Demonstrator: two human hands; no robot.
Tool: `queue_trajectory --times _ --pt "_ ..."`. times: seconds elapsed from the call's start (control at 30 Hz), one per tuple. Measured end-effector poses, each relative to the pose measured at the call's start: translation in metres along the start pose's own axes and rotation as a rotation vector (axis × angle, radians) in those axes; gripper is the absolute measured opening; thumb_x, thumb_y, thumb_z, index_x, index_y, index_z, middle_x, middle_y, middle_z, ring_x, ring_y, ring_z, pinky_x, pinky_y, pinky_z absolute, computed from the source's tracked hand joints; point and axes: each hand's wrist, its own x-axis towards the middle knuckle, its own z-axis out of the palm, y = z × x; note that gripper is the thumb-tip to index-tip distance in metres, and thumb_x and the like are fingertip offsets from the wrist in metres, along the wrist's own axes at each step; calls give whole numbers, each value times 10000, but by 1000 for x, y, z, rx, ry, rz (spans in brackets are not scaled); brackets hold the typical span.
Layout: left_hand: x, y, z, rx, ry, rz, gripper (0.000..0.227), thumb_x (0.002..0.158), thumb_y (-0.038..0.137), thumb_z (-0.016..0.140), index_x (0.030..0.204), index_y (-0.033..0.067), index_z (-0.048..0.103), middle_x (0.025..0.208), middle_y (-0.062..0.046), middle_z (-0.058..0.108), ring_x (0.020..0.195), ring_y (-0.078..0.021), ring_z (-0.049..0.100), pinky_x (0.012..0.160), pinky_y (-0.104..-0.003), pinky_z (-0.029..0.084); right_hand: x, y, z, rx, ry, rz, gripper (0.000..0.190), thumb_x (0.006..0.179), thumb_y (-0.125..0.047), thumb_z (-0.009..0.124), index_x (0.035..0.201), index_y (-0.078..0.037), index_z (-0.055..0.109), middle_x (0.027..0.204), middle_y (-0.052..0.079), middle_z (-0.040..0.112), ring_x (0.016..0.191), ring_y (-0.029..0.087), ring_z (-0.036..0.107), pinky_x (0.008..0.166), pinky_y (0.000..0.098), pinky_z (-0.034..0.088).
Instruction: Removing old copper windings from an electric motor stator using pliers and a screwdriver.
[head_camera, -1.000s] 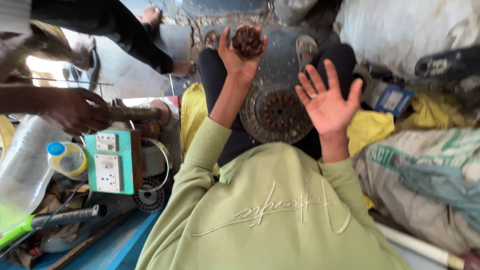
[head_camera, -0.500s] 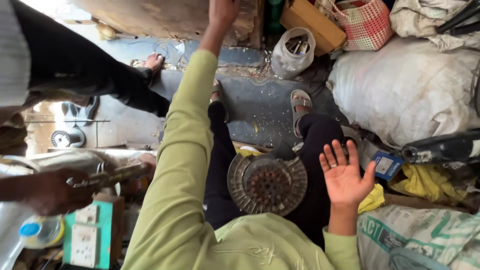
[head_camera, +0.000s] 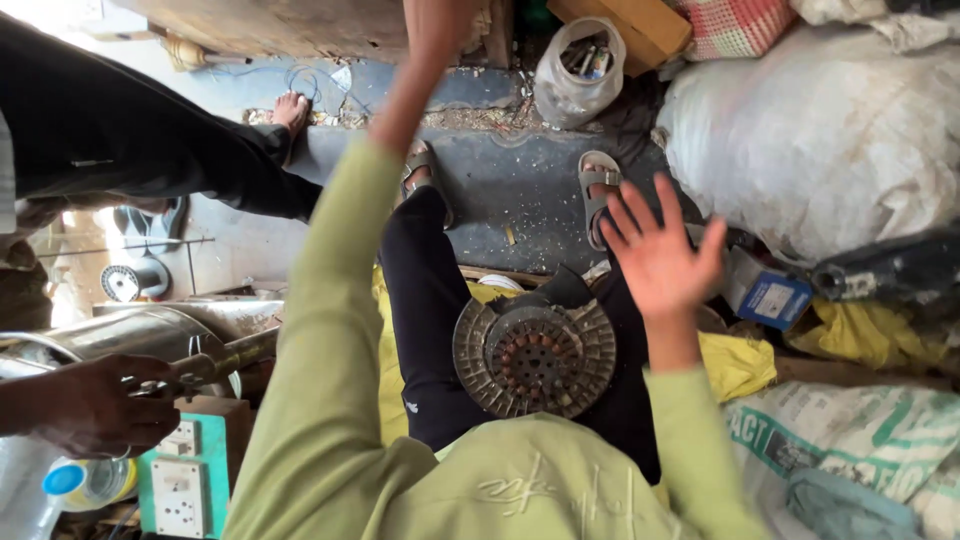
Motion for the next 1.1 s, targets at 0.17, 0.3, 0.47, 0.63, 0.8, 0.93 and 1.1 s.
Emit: queue_trajectory --times 0.17,0.3,0.47,0.63,0.8,0.93,1.1 --pt "-71 217 8 -236 -317 -128 523 1031 203 677 1501 78 483 1495 -167 544 1400 -348 510 1192 -480 410 98 35 -24 -38 -128 4 958 890 -793 493 1667 -283 261 1758 157 224 1591 343 292 1289 548 285" --pt "-81 204 23 -118 -532 -1 641 1005 301 645 1565 95 410 1622 -178 408 1545 -374 343 1260 -535 273 141 95 -58 29 -38 2 979 854 -821 448 1634 -270 230 1714 131 227 1564 417 252 1217 624 322" --pt "-143 47 85 -134 -563 -721 608 1012 438 450 1543 143 437 1544 -131 503 1397 -292 489 1134 -362 419 73 68 55 30 -374 156 989 914 -865 346 1703 -285 211 1753 122 202 1626 300 227 1289 529 262" --pt "-163 175 45 -731 -294 -748 619 1103 463 341 1598 92 313 1597 -106 360 1487 -260 292 1223 -364 231 122 73 -30 -889 -446 -502 962 966 -819 360 1693 -224 153 1748 50 115 1634 200 135 1315 423 127" --pt "-109 232 29 -1044 -280 -624 756 1110 547 309 1671 49 217 1744 -72 205 1652 -245 86 1338 -428 50 125 73 20 -898 -334 -426 867 946 -669 320 1593 -106 197 1651 109 249 1509 251 289 1237 417 250" --pt "-100 183 83 -455 -186 -352 755 1092 562 393 1637 46 313 1697 -126 348 1622 -279 247 1358 -460 158 38 82 112 -684 -335 -126 925 1031 -746 257 1715 -139 118 1795 61 84 1642 235 120 1309 437 150" --pt "-121 298 35 -509 -211 -259 736 1063 445 473 1597 -26 286 1647 -217 332 1545 -369 296 1276 -440 200 63 58 39 -959 -330 -491 849 1086 -726 302 1712 -192 94 1807 14 38 1655 192 57 1347 459 144"
